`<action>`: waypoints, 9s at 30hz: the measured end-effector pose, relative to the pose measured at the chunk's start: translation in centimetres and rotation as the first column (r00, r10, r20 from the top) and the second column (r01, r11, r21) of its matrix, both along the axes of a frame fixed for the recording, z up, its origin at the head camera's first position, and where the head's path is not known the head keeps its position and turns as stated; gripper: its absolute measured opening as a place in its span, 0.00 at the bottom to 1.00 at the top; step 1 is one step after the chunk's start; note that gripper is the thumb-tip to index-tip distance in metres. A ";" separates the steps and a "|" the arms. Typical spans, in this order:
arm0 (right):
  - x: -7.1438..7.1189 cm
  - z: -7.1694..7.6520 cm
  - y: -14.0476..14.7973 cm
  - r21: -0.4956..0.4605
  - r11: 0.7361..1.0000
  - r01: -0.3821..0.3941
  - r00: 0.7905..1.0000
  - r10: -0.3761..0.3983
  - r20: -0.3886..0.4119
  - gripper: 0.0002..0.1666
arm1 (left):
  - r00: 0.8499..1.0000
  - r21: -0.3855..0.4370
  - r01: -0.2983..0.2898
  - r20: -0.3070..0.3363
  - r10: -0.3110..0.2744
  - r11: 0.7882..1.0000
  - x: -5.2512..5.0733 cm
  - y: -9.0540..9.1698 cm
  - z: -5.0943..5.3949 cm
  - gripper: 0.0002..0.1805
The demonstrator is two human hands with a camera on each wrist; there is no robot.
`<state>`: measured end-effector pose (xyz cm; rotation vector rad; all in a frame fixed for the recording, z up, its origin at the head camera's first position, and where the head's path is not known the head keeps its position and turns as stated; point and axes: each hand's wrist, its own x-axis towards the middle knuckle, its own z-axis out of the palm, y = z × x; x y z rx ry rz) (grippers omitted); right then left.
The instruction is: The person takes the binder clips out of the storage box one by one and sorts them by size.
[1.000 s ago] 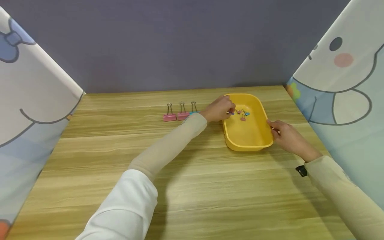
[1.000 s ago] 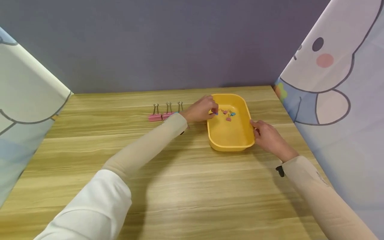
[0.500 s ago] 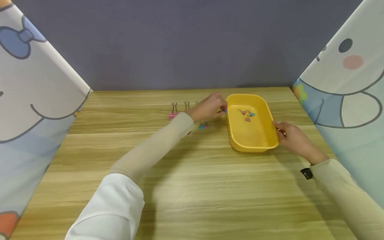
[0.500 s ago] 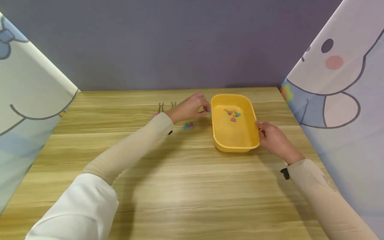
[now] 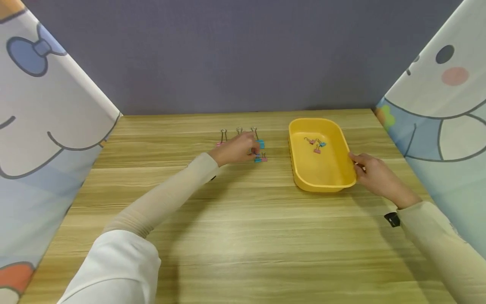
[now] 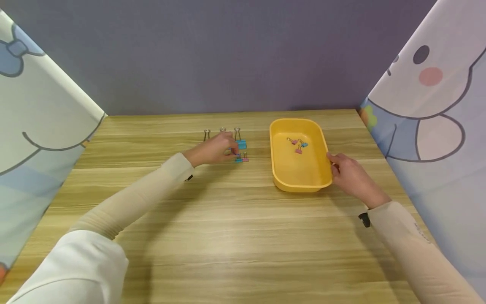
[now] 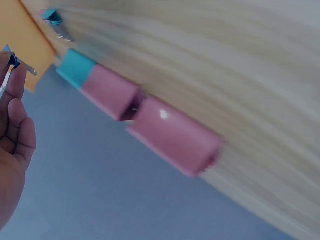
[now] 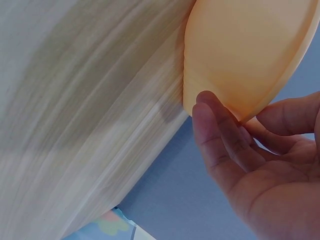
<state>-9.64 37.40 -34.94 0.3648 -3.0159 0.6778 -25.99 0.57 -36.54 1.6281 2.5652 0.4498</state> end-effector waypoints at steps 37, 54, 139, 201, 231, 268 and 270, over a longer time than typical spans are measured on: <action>-0.4 0.1 0.3 0.018 1.000 -0.009 0.999 0.008 0.049 0.25 | 0.995 -0.110 -0.059 0.076 0.067 0.992 -0.4 -0.6 -1.5 0.04; -0.2 0.0 0.7 -0.015 1.000 0.024 0.996 -0.023 0.081 0.25 | 0.999 0.084 0.000 0.045 -0.003 0.996 0.2 4.3 2.7 0.07; -0.8 -0.1 -1.4 -0.018 1.000 -0.002 0.997 0.003 0.080 0.24 | 0.988 -0.104 0.028 0.155 -0.012 0.994 -0.6 17.1 -0.1 0.02; -1.0 -1.9 2.1 0.010 0.999 -0.043 0.999 0.043 -0.028 0.23 | 0.982 0.063 -0.142 0.131 0.132 0.988 1.0 -2.9 -3.8 0.05; -1.0 -2.0 2.0 0.006 1.000 -0.025 1.000 0.025 0.007 0.23 | 0.958 -0.084 -0.203 0.189 0.216 0.976 -0.3 -0.4 -2.6 0.04; -1.1 -1.3 1.2 -0.004 1.000 0.009 0.997 -0.009 0.071 0.24 | 0.978 0.002 -0.181 0.104 0.180 0.983 -0.3 17.5 0.8 0.18; -1.2 -1.3 1.1 -0.002 1.000 0.007 0.998 -0.007 0.067 0.24 | 0.971 -0.020 -0.203 0.124 0.204 0.979 -0.5 18.1 0.5 0.19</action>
